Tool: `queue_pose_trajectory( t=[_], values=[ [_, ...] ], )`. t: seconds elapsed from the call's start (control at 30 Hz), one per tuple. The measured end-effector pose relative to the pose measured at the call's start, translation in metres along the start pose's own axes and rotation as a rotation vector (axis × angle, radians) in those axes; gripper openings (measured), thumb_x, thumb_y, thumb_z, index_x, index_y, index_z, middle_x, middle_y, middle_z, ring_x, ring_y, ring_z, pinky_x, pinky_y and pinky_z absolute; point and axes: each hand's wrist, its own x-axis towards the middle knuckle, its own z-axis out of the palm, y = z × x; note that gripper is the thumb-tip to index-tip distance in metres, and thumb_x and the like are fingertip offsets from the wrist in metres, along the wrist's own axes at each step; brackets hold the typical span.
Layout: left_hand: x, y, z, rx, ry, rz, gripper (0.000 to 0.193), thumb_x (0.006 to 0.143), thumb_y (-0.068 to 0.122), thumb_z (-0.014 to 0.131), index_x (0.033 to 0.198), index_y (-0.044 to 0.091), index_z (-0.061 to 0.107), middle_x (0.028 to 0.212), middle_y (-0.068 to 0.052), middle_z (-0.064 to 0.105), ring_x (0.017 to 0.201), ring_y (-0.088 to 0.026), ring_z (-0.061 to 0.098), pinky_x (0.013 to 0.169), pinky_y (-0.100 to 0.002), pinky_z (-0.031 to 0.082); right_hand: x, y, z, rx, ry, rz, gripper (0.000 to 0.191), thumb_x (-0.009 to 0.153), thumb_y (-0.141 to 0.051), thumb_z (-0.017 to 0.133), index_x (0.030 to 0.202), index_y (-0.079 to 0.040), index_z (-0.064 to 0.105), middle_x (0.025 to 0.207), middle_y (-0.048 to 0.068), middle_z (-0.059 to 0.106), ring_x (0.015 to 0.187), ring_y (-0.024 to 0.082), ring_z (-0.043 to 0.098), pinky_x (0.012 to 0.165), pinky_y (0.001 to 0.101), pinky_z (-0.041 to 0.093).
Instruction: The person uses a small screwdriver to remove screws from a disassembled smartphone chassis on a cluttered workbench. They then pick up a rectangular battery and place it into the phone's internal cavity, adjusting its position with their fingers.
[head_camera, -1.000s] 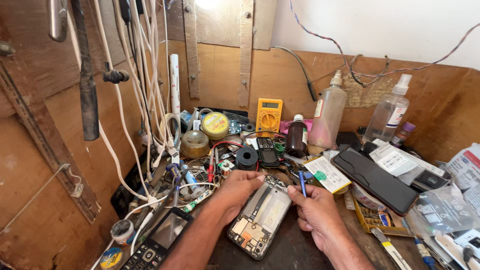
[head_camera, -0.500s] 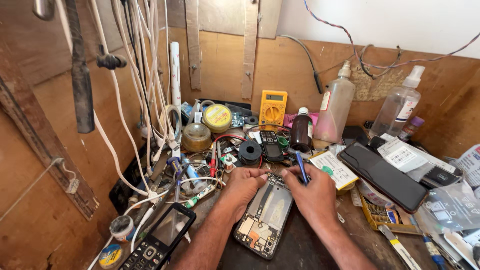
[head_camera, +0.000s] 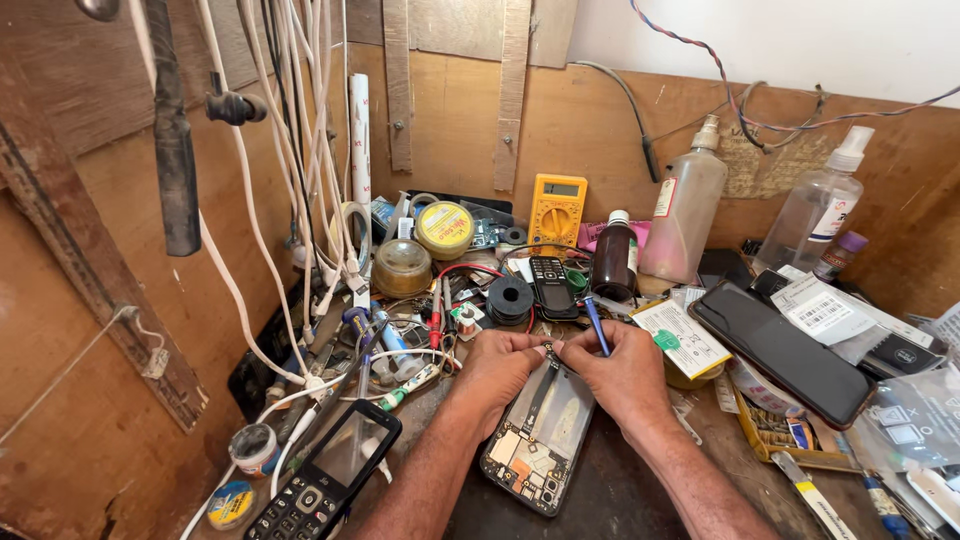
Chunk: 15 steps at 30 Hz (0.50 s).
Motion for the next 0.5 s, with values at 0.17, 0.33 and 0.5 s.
queue_pose_trajectory(
  t=[0.17, 0.33, 0.5],
  values=[
    [-0.0042, 0.0044, 0.0012, 0.005, 0.005, -0.034, 0.02, 0.094, 0.004, 0.066, 0.109, -0.006, 0.076, 0.085, -0.011, 0.077, 0.065, -0.013, 0.07, 0.057, -0.027, 0.058, -0.0016, -0.0017, -0.0011, -0.011, -0.031, 0.003, 0.028, 0.075, -0.026, 0.088, 0.076, -0.001, 0.075, 0.067, 0.004, 0.071, 0.058, 0.01, 0.061, 0.054, 0.0293, 0.05],
    [-0.0064, 0.007, 0.0026, -0.013, -0.003, -0.034, 0.021, 0.094, 0.003, 0.066, 0.111, -0.006, 0.075, 0.086, -0.012, 0.077, 0.065, -0.013, 0.07, 0.057, -0.027, 0.057, -0.0011, -0.0018, -0.0001, -0.003, -0.03, 0.005, 0.026, 0.075, -0.025, 0.088, 0.076, -0.002, 0.074, 0.067, 0.004, 0.071, 0.058, 0.011, 0.062, 0.055, 0.0291, 0.051],
    [-0.0067, 0.0072, 0.0023, -0.02, -0.003, -0.055, 0.023, 0.094, 0.004, 0.066, 0.114, -0.006, 0.074, 0.086, -0.012, 0.077, 0.066, -0.013, 0.069, 0.058, -0.026, 0.057, -0.0006, 0.0006, 0.0007, -0.005, -0.031, -0.023, 0.024, 0.076, -0.021, 0.088, 0.075, -0.001, 0.075, 0.067, 0.004, 0.072, 0.058, 0.01, 0.061, 0.054, 0.0289, 0.05]
  ],
)
